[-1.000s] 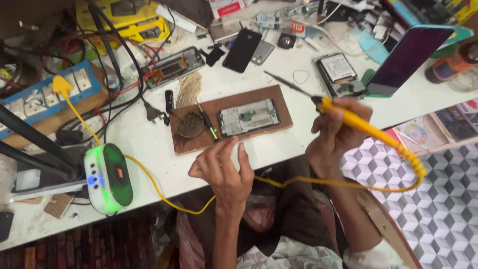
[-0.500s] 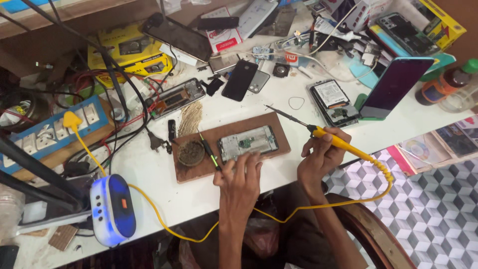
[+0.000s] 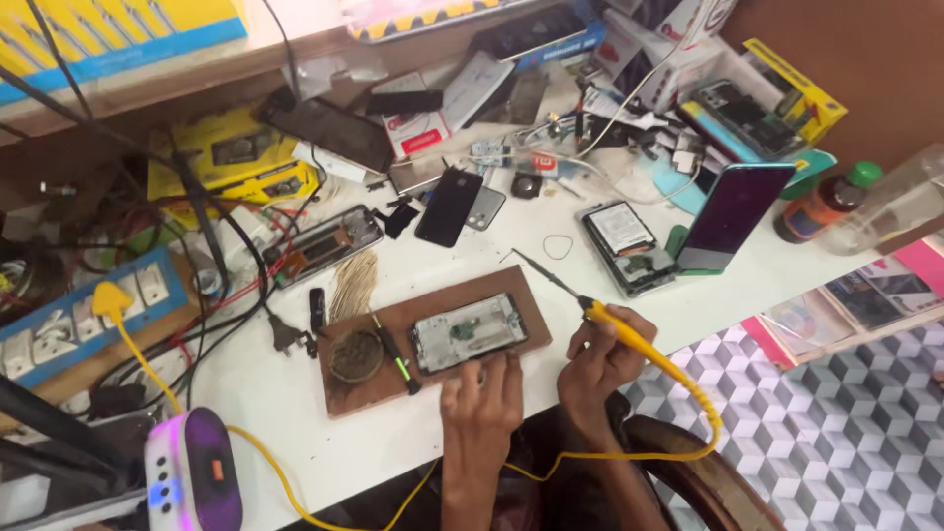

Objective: The person uses a soldering iron and a screwdriver to work on a small circuit board placed on a wooden board. They repeatedly apply heat to specific points on the board while using the screwdriver to adjust or remove components.

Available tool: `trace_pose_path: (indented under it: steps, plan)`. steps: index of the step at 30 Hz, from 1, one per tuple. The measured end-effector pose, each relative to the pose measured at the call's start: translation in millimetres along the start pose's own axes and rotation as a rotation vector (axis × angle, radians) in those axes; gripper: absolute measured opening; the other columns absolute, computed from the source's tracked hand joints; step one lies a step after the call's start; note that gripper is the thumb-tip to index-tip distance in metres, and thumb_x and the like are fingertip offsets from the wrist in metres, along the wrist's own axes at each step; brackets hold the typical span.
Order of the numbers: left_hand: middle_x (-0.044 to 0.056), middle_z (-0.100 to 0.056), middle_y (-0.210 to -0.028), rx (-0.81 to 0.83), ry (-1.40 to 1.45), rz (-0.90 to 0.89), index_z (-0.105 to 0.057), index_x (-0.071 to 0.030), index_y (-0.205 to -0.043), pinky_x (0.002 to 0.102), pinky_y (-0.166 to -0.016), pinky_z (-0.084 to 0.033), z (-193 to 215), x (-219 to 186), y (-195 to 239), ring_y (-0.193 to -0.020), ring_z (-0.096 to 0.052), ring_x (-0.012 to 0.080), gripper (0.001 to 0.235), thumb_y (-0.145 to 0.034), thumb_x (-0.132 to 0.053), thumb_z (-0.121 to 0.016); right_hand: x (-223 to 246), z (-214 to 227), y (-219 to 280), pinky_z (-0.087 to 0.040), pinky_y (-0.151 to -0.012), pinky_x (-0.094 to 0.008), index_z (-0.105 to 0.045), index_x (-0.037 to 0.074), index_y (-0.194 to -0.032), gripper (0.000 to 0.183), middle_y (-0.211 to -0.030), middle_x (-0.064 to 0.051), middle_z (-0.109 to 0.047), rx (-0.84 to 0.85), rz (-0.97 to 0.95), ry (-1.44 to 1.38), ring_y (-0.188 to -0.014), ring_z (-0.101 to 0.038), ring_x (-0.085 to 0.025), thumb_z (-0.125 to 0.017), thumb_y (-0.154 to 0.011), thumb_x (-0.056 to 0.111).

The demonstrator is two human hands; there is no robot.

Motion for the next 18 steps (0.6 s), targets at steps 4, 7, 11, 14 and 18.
trace_pose_path:
  steps: [4, 7, 11, 14, 18]
  plan:
    - [0.000, -0.065, -0.099, 0.056, 0.038, 0.054, -0.073, -0.008, -0.108, 0.036, -0.074, -0.046, 2, 3, 2, -0.089, -0.060, 0.0207, 0.031, -0.077, -0.008, -0.070, -2, 0, 8, -0.033, -0.047, -0.020, -0.048, 0.002, -0.121, 0.020, -0.082, -0.005, -0.052, 0.050, -0.067, 0.029, -0.051, -0.042, -0.005, -0.050, -0.114, 0.020]
    - [0.002, -0.065, -0.101, 0.066, 0.008, 0.030, -0.072, -0.006, -0.110, 0.038, -0.081, -0.048, 2, -1, 4, -0.091, -0.061, 0.0221, 0.033, -0.077, -0.009, -0.068, -6, 3, 8, -0.034, -0.046, -0.020, -0.049, 0.003, -0.119, 0.017, -0.086, -0.004, -0.055, 0.038, -0.073, 0.024, -0.051, -0.043, -0.004, -0.049, -0.112, 0.018]
    - [0.006, -0.066, -0.109, -0.004, 0.083, -0.012, -0.070, -0.004, -0.111, 0.038, -0.084, -0.048, 11, -3, 12, -0.094, -0.061, 0.0233, 0.031, -0.082, -0.009, -0.065, -15, 3, 12, -0.030, -0.050, -0.019, -0.050, 0.002, -0.121, 0.016, -0.084, -0.001, -0.052, 0.057, -0.186, -0.068, -0.056, -0.038, -0.002, -0.052, -0.111, 0.014]
    - [0.008, -0.068, -0.109, 0.024, 0.110, -0.011, -0.070, -0.005, -0.110, 0.038, -0.078, -0.047, 8, -4, 15, -0.092, -0.062, 0.0225, 0.032, -0.079, -0.012, -0.064, -21, 4, 11, -0.030, -0.053, -0.020, -0.052, 0.002, -0.120, 0.014, -0.082, 0.002, -0.050, 0.068, -0.197, -0.061, -0.061, -0.038, -0.002, -0.053, -0.111, 0.013]
    - [0.005, -0.068, -0.108, 0.053, 0.086, -0.047, -0.070, -0.005, -0.111, 0.035, -0.075, -0.047, 8, -5, 20, -0.088, -0.061, 0.0205, 0.029, -0.083, -0.011, -0.065, -25, 3, 17, -0.026, -0.050, -0.019, -0.052, 0.003, -0.119, 0.013, -0.077, 0.004, -0.049, 0.084, -0.170, -0.103, -0.056, -0.036, -0.001, -0.053, -0.110, 0.012]
Point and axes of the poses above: each hand's wrist, its own y-axis away from the middle knuckle, its own z-axis out of the back of the hand, x = y × z, the point moved 7 cm from there along -y, towards the middle knuckle
